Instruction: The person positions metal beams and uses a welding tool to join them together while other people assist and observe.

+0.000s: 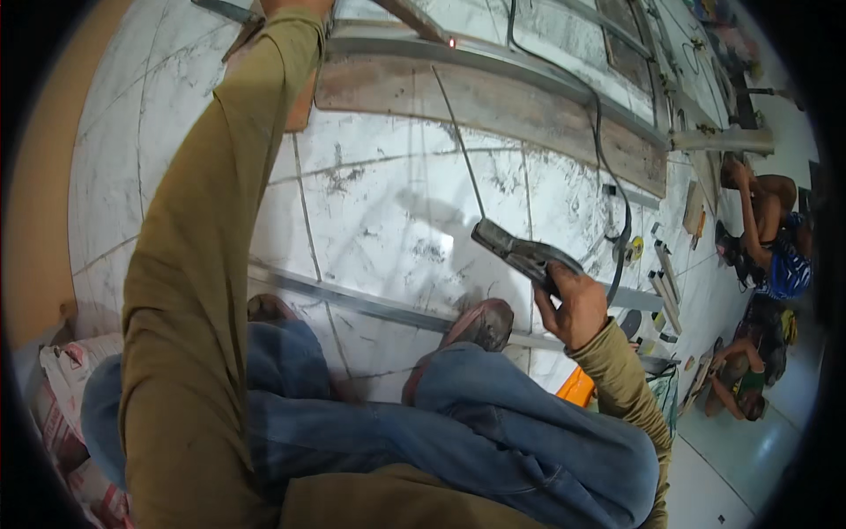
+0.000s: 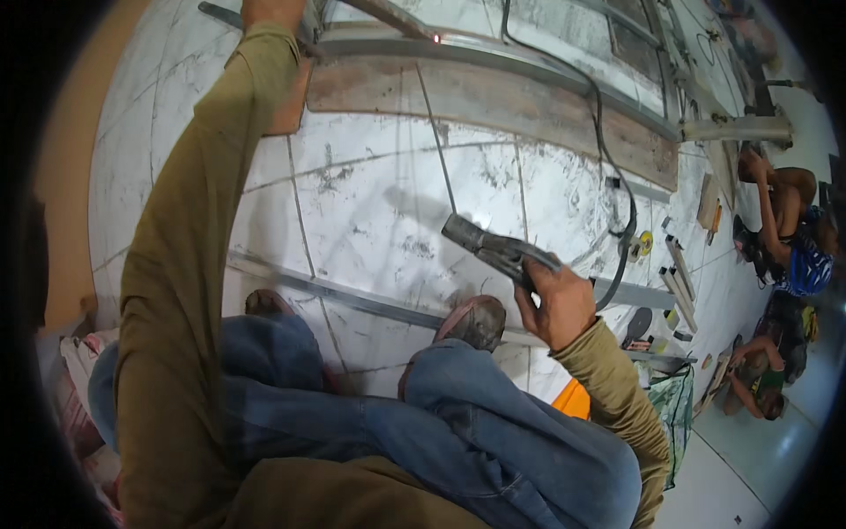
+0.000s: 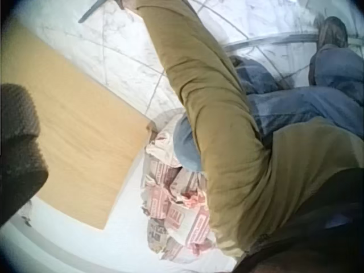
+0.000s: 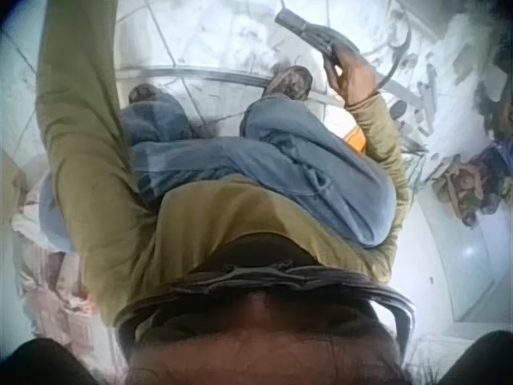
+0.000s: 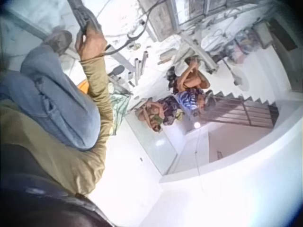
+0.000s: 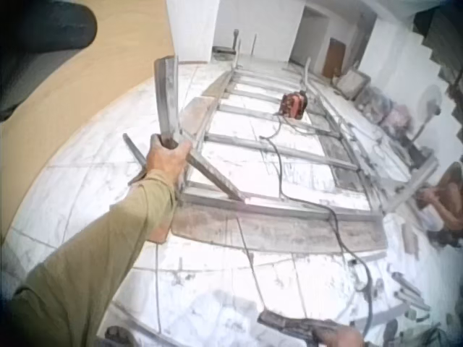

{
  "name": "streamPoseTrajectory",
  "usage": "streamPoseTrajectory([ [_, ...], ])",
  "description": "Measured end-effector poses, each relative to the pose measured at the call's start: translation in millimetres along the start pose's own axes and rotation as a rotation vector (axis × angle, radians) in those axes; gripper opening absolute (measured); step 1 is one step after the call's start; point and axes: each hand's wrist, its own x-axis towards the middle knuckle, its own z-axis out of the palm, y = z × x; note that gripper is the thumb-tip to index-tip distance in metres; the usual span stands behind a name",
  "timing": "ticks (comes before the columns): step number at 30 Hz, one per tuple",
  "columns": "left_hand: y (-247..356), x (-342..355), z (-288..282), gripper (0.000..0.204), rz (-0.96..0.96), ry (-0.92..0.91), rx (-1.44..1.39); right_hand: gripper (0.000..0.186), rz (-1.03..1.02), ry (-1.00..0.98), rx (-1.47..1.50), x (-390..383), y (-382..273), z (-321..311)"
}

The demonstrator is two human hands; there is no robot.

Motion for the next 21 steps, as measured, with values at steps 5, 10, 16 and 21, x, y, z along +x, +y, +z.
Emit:
streamPoseTrajectory([
  [5,-12,-13,15,0.053,0.101,0.051,0.009,0.038,-0.011,-0.017,-0.089,-3,23,10],
  [10,-20,-1,12,0.054,0.175,0.081,0.02,0.037,-0.094,0.056,-0.037,7,24,9],
  [16,-29,7,14,0.055,0.208,0.106,0.025,0.035,-0.119,0.092,-0.043,17,32,6],
  [21,-30,1,20,0.055,0.2,0.084,0.019,0.035,-0.127,0.106,-0.032,24,39,5],
])
